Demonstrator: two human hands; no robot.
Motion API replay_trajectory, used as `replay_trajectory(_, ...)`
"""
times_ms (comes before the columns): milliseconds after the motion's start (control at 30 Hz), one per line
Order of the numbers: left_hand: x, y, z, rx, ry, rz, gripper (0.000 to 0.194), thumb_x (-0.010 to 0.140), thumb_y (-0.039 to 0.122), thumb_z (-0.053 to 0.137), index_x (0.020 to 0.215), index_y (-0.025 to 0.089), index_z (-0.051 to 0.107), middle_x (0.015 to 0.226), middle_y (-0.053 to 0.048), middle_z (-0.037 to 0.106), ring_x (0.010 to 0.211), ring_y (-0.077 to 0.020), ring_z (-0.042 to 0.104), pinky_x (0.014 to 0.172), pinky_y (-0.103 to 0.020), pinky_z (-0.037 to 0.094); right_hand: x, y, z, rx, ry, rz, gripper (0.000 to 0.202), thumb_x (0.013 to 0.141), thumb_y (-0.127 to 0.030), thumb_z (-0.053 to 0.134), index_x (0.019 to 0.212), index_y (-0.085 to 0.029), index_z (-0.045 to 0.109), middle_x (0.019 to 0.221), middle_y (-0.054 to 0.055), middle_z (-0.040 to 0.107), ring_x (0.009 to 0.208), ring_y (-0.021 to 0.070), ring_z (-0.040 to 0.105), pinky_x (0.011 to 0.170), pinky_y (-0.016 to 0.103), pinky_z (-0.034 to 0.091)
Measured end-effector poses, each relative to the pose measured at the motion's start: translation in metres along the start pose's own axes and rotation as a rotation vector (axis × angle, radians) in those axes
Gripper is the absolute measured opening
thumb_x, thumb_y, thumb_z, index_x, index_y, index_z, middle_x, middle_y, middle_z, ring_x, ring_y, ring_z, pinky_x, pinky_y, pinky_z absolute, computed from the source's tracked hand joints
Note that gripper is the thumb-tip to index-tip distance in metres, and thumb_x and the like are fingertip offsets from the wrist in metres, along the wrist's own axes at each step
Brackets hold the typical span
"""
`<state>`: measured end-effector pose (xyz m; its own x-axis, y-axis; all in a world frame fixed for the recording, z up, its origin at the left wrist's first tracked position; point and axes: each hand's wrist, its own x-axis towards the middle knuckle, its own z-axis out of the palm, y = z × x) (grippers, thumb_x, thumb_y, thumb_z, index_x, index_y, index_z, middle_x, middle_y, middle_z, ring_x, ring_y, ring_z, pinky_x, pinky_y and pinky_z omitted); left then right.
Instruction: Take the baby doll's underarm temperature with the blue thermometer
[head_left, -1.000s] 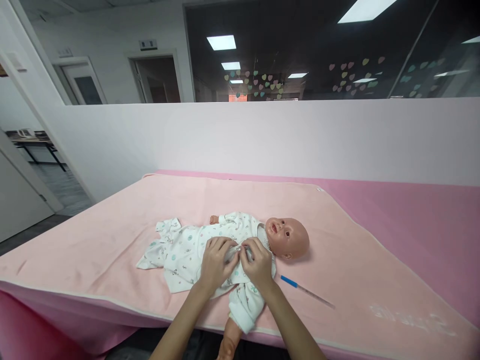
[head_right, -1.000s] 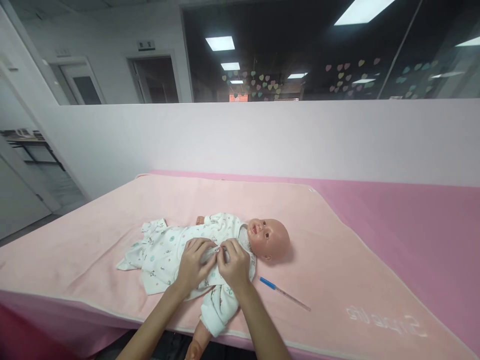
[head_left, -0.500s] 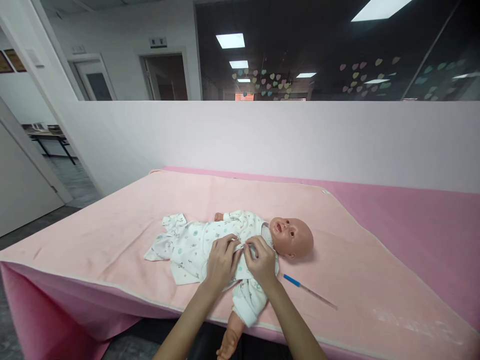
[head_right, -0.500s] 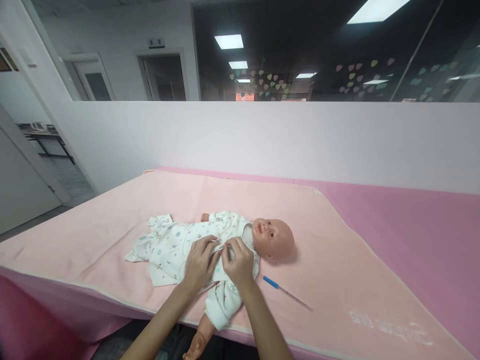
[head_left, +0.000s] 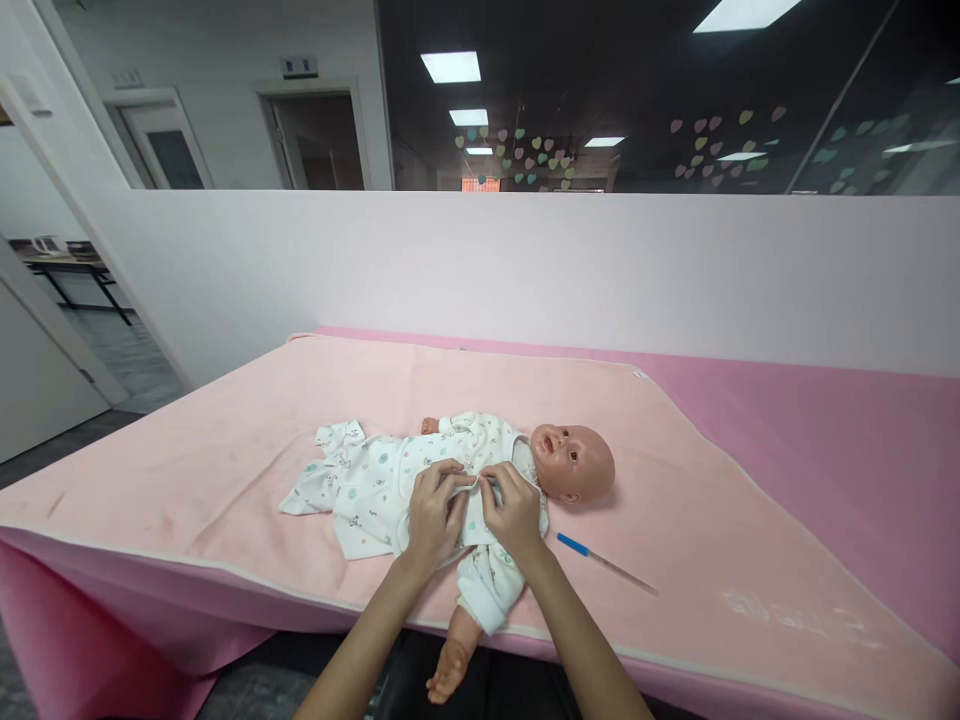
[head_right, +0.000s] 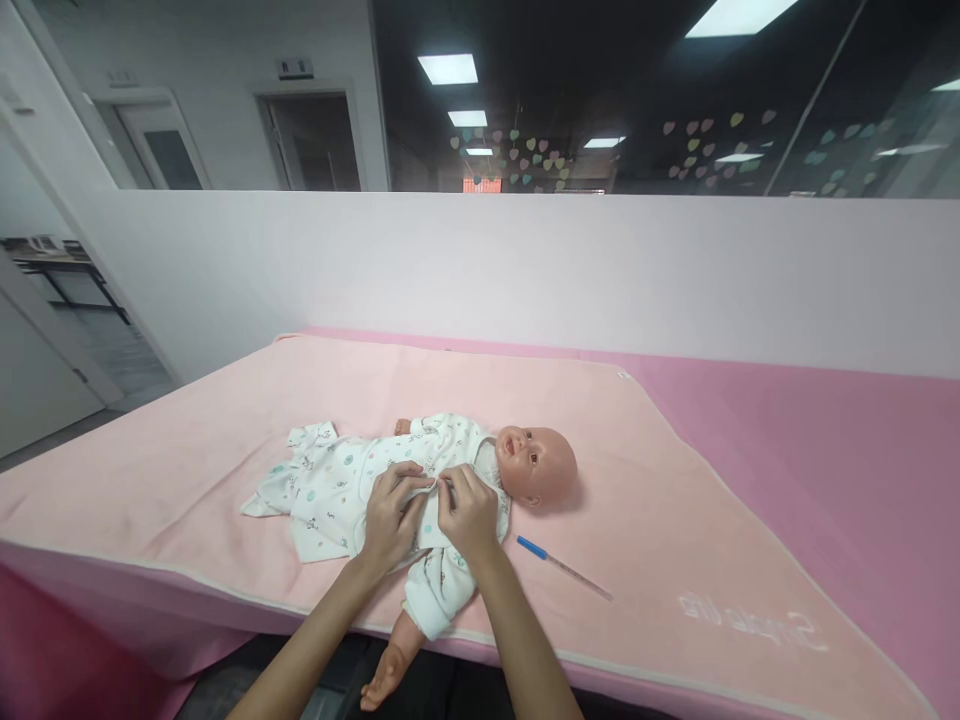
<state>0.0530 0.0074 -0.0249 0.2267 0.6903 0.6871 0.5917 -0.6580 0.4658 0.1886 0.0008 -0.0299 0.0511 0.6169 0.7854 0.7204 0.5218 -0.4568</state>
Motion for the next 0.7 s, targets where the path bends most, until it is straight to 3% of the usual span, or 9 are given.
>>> replay_trajectory(200, -0.0007, -0.0014, 0.0013, -0.043, 0.005, -0.007, 0.018, 0.084, 0.017, 0.047, 0.092, 0.023, 0.062, 0.098, -0.003, 0.052, 0.095, -0.017, 0.05, 0.083, -0.034, 0.041, 0.0005, -0.0008, -0.0012, -0.005, -0.001, 0.005, 0.014, 0.085, -0.017, 0.044, 0.079, -0.018, 0.057, 0.072, 0.003, 0.059, 0.068, 0.0137, 0.056, 0.063, 0.023, 0.041)
replay_trajectory(533, -0.0006, -0.0055, 0.0, -0.224, 0.137, 0.011, 0.02, 0.08, 0.016, 0.048, 0.083, 0.023, 0.067, 0.097, -0.004, 0.047, 0.092, -0.0173, 0.051, 0.078, -0.033, 0.047, -0.0003, -0.0016, -0.0011, -0.025, 0.008, -0.04, 0.015, 0.086, -0.019, 0.044, 0.08, -0.019, 0.058, 0.072, 0.003, 0.061, 0.067, 0.0132, 0.058, 0.063, 0.022, 0.042)
replay_trajectory(700, -0.0009, -0.002, -0.0038, -0.128, 0.068, -0.013, 0.022, 0.08, 0.015, 0.042, 0.083, 0.019, 0.063, 0.092, -0.005, 0.047, 0.09, -0.0188, 0.05, 0.079, -0.035, 0.044, -0.0012, -0.0009, -0.002, -0.031, 0.038, -0.013, 0.014, 0.085, -0.018, 0.045, 0.08, -0.019, 0.058, 0.072, 0.003, 0.061, 0.067, 0.0132, 0.058, 0.062, 0.022, 0.042)
